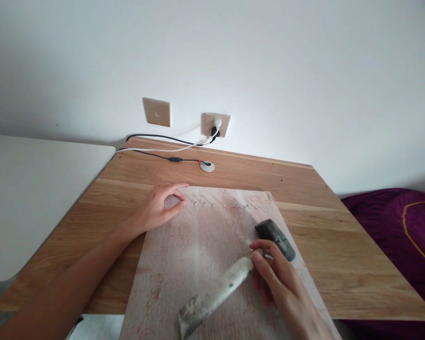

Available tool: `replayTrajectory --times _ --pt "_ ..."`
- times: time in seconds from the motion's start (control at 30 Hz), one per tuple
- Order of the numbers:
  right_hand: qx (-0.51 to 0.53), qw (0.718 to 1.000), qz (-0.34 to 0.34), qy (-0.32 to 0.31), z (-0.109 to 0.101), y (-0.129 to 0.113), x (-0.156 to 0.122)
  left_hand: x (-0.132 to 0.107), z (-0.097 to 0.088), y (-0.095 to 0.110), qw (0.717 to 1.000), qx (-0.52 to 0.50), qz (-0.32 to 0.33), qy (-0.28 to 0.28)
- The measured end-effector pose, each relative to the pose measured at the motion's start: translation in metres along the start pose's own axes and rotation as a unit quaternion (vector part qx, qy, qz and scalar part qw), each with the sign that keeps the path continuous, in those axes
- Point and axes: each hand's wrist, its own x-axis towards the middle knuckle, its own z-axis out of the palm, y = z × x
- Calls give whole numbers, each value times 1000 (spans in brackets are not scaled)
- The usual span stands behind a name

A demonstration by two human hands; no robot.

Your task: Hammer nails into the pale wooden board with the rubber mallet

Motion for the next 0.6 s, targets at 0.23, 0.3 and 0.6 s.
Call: replayTrajectory --times 0.23,0.3,0.6 --pt "-76 995 -19 -63 -3 9 5 0 1 -1 1000 -13 -3 8" --pt "-100 992 -36 -73 -5 9 6 0 1 0 1000 -9 -6 9" --pt "-215 937 -272 -45 -23 32 -9 0 -1 1 991 71 -23 108"
